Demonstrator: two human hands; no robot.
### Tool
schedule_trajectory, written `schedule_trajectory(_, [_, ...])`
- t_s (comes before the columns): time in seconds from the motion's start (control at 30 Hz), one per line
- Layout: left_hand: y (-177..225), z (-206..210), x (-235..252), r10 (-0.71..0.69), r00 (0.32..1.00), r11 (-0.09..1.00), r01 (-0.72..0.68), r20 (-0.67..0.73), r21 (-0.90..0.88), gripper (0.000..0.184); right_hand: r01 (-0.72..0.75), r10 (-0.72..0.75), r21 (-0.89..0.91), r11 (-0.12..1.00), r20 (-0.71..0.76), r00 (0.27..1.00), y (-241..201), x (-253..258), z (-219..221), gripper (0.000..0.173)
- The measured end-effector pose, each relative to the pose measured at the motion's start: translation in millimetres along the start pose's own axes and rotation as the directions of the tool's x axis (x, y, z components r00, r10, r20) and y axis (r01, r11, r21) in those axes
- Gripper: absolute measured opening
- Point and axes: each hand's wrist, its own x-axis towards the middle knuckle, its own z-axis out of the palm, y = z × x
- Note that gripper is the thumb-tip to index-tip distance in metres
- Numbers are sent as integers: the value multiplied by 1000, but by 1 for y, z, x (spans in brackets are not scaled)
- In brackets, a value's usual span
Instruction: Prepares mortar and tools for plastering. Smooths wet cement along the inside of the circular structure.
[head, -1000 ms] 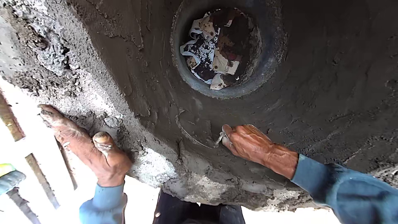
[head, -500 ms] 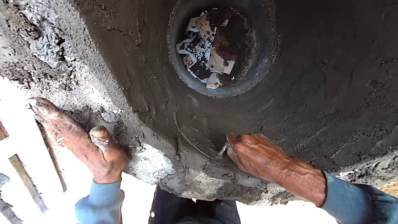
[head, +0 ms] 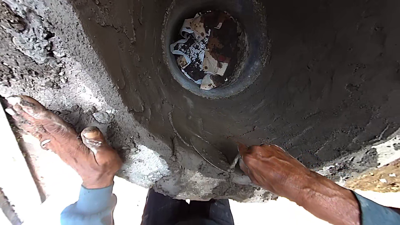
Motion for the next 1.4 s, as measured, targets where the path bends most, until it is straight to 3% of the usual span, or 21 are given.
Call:
schedule_trajectory(0.23, [-2,1,0,14,1000,1000,-14,-2,-17,100,-56,62,-63,996,104,993,3,-18,-9,25])
schedule_trajectory(0.4, [-2,1,-1,11,1000,1000,-11,-9,-22,101,-55,60,-58,997,90,994,35,-34,-20,32])
schedule_trajectory(0.5, [-1,1,0,6,1000,1000,-6,-4,-18,100,-114,114,-3,993,31,993,37,-8,-25,32])
schedule_trajectory(0.6, [-3,1,-3,-1,1000,1000,1,5,-8,99,-193,191,85,978,33,981,12,31,-28,37])
schedule_trajectory(0.7, [-2,0,-2,-11,1000,1000,11,12,2,99,-182,175,101,978,73,982,-12,61,-30,37])
schedule_trajectory(1.07, [-1,1,-1,-16,1000,1000,16,24,2,99,-261,267,-57,964,210,941,-26,81,-32,29])
schedule_trajectory(1.4, [-4,2,-1,3,1000,1000,-3,8,-24,95,-314,345,-146,938,319,883,0,47,-30,26])
